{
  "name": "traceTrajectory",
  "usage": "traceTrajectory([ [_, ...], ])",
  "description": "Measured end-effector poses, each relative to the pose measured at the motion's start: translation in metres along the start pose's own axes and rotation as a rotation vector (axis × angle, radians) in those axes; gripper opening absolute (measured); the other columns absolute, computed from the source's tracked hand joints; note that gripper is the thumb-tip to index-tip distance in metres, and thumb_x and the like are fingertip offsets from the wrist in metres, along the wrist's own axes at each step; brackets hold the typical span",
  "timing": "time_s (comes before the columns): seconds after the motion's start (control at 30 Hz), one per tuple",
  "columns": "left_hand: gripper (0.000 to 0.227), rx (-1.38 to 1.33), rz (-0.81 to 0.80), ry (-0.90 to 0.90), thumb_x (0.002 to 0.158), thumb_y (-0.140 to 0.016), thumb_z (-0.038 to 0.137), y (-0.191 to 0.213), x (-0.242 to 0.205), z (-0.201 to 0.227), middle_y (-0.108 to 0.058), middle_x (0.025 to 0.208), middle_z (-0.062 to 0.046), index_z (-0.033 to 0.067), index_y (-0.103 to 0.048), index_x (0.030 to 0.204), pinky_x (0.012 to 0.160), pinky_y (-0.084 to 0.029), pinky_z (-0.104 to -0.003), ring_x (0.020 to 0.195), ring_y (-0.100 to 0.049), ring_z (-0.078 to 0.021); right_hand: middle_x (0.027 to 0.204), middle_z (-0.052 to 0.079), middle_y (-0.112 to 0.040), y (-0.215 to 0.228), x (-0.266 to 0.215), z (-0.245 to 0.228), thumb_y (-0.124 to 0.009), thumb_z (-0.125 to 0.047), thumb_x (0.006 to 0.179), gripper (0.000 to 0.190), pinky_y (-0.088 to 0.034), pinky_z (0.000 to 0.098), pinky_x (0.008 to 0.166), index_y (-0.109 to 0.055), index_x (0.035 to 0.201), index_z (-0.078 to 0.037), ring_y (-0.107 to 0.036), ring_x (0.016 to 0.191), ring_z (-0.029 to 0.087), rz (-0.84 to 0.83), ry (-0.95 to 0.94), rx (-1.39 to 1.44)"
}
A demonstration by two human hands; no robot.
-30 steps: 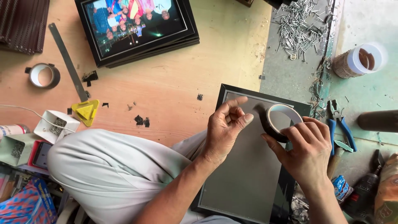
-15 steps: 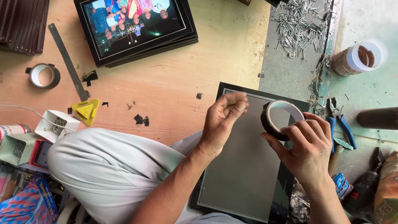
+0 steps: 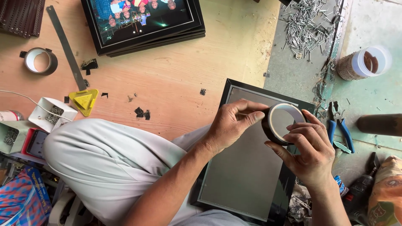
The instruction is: Apply adhesive tape to the edges of a frame backing and clean the glass/surface.
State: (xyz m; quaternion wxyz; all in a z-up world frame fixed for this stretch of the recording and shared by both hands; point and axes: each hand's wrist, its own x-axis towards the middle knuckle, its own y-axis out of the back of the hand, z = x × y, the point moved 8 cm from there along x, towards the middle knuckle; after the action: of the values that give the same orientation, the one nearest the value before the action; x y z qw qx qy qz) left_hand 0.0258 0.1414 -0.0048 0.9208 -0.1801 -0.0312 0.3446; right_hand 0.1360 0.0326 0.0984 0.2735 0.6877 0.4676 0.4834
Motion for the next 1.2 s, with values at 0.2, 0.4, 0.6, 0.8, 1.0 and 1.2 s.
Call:
traceTrajectory([
  [0.2,0.015,0.291,0.158,-0.027,0.097,-0.074,0.022,0.013,-0.001,0.007,-0.077,0.095,-0.005,0.0071,-0.073,0.099,0.081,-0.063,-0.028,0.088,-0.074,-0.012,0.082,0.007,-0.068,-0.003,0.002,-0.008,-0.093,-0.033,0.068,0.039,-0.052,0.0532,0.113,-0.065,0.076,-0.008,-0.069,0.092,0.022,-0.032,0.05,-0.018],
  [0.4,0.014,0.416,0.53,-0.19,0.098,-0.071,0.018,0.058,-0.006,0.03,-0.07,0.088,-0.003,0.0045,-0.069,0.095,0.071,-0.057,-0.026,0.078,-0.066,-0.0088,0.081,0.006,-0.066,0.026,-0.034,0.088,-0.093,-0.032,0.074,0.037,-0.049,0.0415,0.099,-0.067,0.083,-0.006,-0.062,0.085,0.022,-0.088,-0.127,0.024],
  [0.6,0.015,0.372,0.771,-0.03,0.093,-0.074,0.017,0.105,-0.001,0.013,-0.07,0.081,-0.001,0.0028,-0.071,0.089,0.068,-0.053,-0.026,0.073,-0.062,-0.0082,0.096,0.006,-0.066,0.036,-0.117,0.246,-0.081,-0.041,0.104,0.046,-0.048,0.0254,0.085,-0.062,0.106,0.001,-0.06,0.088,0.013,0.079,-0.551,0.254],
  [0.8,0.022,0.279,0.763,0.108,0.092,-0.075,0.024,0.098,0.007,0.007,-0.068,0.078,-0.001,0.0029,-0.071,0.086,0.064,-0.051,-0.025,0.069,-0.058,-0.0077,0.09,0.006,-0.063,0.027,-0.114,0.251,-0.077,-0.043,0.107,0.048,-0.048,0.0247,0.08,-0.061,0.103,0.002,-0.06,0.085,0.012,0.089,-0.677,0.228],
  [1.0,0.024,0.356,0.745,0.15,0.091,-0.077,0.027,0.098,0.013,0.007,-0.069,0.078,-0.001,0.0042,-0.072,0.085,0.067,-0.054,-0.025,0.073,-0.061,-0.0084,0.076,0.003,-0.06,0.018,-0.102,0.238,-0.078,-0.028,0.109,0.035,-0.042,0.0213,0.066,-0.064,0.096,0.002,-0.055,0.069,0.008,0.067,-0.687,0.264],
  [1.2,0.022,0.38,0.744,0.142,0.09,-0.077,0.025,0.099,0.014,0.004,-0.068,0.077,0.0,0.0056,-0.071,0.083,0.067,-0.054,-0.024,0.074,-0.062,-0.0083,0.074,-0.003,-0.06,0.018,-0.1,0.233,-0.078,-0.023,0.107,0.027,-0.038,0.0189,0.065,-0.069,0.099,0.001,-0.051,0.067,0.003,0.092,-0.696,0.368],
])
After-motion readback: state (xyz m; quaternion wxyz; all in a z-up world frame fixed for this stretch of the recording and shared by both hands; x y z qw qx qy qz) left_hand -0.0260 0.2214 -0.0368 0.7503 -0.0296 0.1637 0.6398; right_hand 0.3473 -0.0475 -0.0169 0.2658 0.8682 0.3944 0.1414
